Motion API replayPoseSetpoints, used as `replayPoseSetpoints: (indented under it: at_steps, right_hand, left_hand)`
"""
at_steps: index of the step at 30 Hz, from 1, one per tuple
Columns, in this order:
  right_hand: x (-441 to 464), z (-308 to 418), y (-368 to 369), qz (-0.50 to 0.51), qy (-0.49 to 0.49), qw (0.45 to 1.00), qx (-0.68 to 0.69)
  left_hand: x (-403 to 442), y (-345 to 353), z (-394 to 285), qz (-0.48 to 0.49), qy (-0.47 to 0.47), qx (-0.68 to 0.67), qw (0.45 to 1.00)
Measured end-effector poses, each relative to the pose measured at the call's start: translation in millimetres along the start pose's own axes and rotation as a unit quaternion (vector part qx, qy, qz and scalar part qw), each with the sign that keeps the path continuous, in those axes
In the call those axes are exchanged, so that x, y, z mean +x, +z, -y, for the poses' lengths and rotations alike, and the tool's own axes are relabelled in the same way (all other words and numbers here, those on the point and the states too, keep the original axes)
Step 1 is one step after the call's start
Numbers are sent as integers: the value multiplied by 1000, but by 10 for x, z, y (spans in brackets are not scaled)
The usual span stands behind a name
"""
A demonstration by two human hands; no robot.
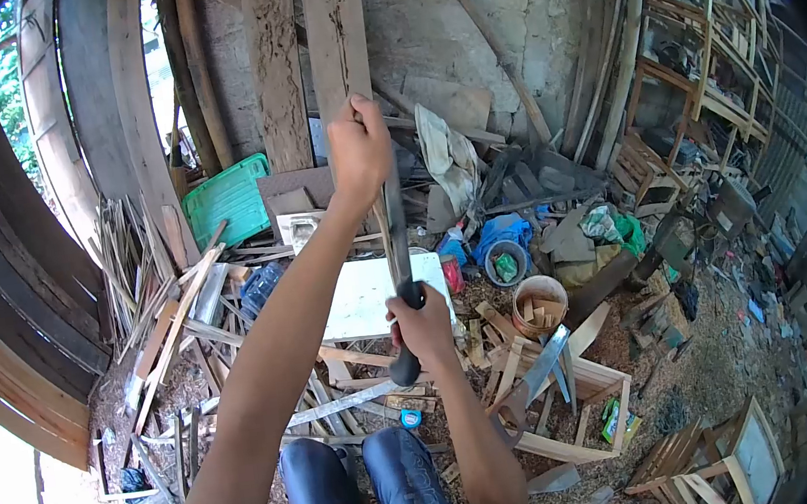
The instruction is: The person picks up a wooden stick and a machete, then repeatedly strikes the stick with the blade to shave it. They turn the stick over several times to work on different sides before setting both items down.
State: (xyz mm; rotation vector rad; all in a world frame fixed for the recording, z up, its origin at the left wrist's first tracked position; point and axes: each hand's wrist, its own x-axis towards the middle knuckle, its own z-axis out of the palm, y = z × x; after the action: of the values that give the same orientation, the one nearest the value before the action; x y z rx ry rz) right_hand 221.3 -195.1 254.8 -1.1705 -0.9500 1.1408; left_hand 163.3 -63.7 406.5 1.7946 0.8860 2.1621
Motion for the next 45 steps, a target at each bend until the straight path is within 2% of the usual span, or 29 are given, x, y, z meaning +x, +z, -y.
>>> replayPoseSetpoints:
  at_steps: [1, 3, 4, 6, 7, 9, 11, 13, 15, 17, 19, 21, 22, 23, 25, 26, 28, 31, 33, 34, 35, 37, 38, 40, 41, 42, 43, 44, 45]
  right_hand:
    - [-31, 86, 6, 10, -70, 997, 23]
    - [-124, 310, 80, -54, -150, 987, 12]
    - [-81, 197, 95, -55, -148, 987, 13]
    - [52, -280, 90, -160, -193, 965, -76]
    - [51, -560, 78, -132, -111, 968, -184]
    - [78, -936, -36, -97, -135, 941, -295]
    - [-69, -633, -134, 0, 94, 989, -118]
    - [-137, -582, -197, 11, 92, 994, -62]
    - [-204, -333, -194, -25, 21, 997, -74]
    - [-214, -10, -163, -33, -93, 995, -17]
    - [-134, 210, -92, -74, -112, 991, -9]
    - [43, 64, -6, -207, -293, 925, -124]
    - [-11, -64, 27, -155, -169, 962, -149]
    - [9, -337, -4, -110, -133, 944, -280]
    - [39, -441, -57, -48, -88, 935, -339]
    - [84, -446, -102, -47, -93, 935, -340]
    - [20, -189, -93, -5, -4, 967, -254]
    - [-93, 328, 22, -75, -88, 962, -249]
    - [-18, 377, 31, -132, -158, 960, -189]
    - [-14, 358, 73, -181, -197, 940, -211]
    - [20, 145, 79, -179, -195, 941, -212]
    - [105, -522, 17, -75, -86, 931, -348]
    - [86, -617, -24, -77, -88, 930, -349]
    - [144, -627, 10, -68, -102, 941, -316]
    - [149, -634, -7, -65, -99, 941, -316]
    - [81, -604, -69, -1, -4, 987, -162]
    - [112, -497, -108, 58, 74, 996, 2]
    - [95, -374, -138, 72, 118, 989, 55]
    - [63, -256, -145, 71, 116, 989, 53]
  left_hand:
    - [0, 17, -7, 4, -8, -1, 1000]
    - [-1, 45, -8, 8, -20, -2, 1000]
    - [15, 57, -11, 7, -16, -2, 1000]
    - [11, 43, 4, 5, -14, 2, 1000]
    - [26, 58, 7, -9, -27, 6, 1000]
    - [1, 85, 56, -21, -43, 7, 999]
    - [123, 10, 188, -34, 20, 25, 999]
    - [70, -69, 111, -28, -4, 57, 998]
    - [130, -77, 73, -33, -7, 15, 999]
    - [143, -69, 128, -36, -16, 24, 999]
    - [144, -37, 140, -32, -12, 45, 998]
    - [125, -13, 83, -25, -26, 49, 998]
    - [107, -7, 63, -20, -37, 51, 998]
    - [101, -15, 49, -20, -36, 50, 998]
    - [123, -24, 86, -45, -25, 9, 999]
    - [128, -37, 116, -44, -7, 6, 999]
    - [175, -41, 140, -45, -11, 20, 999]
    - [140, -15, 152, -40, -14, 34, 999]
    - [126, -18, 138, -34, -12, 40, 999]
    - [127, -11, 116, -36, -11, 37, 999]
    - [118, -6, 86, -38, -11, 32, 999]
    - [96, 29, 158, -31, -10, 23, 999]
    - [73, 31, 151, -34, 12, 23, 999]
    - [212, 33, 120, -41, 48, 22, 998]
    - [225, 16, 127, -38, 30, 22, 999]
    - [127, -4, 158, -32, 2, 22, 999]
    - [126, -7, 142, -31, 4, 19, 999]
    - [130, -12, 124, -31, 5, 17, 999]
    - [117, -11, 123, -32, 4, 18, 999]
